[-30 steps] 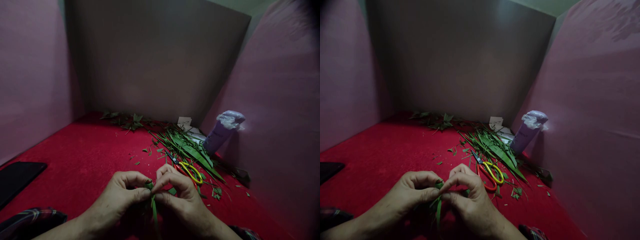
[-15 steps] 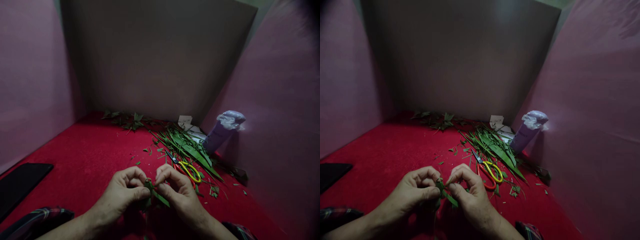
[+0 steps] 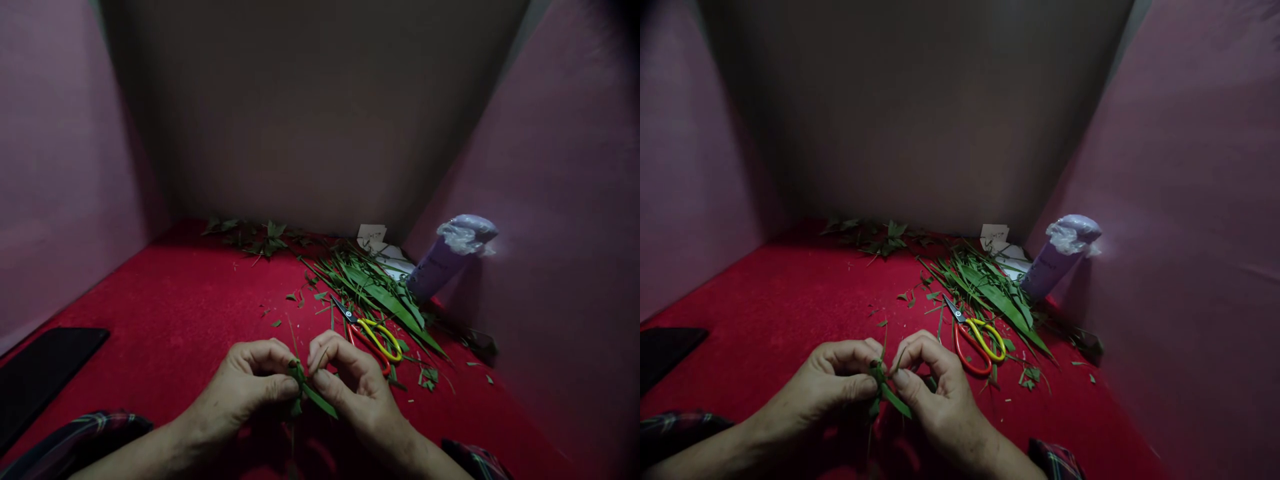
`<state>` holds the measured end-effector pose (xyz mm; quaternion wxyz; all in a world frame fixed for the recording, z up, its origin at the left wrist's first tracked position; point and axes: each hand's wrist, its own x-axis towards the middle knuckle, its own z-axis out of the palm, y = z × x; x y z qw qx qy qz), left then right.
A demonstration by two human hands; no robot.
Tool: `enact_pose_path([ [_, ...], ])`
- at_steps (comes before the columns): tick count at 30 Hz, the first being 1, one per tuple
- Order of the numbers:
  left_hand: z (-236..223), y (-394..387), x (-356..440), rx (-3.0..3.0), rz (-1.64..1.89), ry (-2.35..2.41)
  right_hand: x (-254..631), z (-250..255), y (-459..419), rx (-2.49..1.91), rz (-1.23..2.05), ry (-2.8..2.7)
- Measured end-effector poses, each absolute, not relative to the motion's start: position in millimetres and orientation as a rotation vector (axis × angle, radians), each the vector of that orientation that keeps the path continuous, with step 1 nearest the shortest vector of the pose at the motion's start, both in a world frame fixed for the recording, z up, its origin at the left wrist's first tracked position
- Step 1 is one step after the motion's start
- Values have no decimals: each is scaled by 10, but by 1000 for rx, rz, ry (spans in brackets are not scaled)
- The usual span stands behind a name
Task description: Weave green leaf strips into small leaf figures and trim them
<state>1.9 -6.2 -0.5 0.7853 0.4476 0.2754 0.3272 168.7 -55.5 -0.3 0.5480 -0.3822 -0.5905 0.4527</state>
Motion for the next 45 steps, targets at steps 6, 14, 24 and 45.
enact_pose_path([
  [6,-25,-49,3,966,677,596,1684,11,-577,-904,1118,-1376],
  [14,-49,-42,7,987,648,581,1667,9,-581,-916,1182,-1314],
  [24,27,-52,15,981,736,588,1668,24,-641,-1000,1110,-1385],
  [45,5,-50,32,941,730,647,1662,27,-642,-895,853,-1530],
])
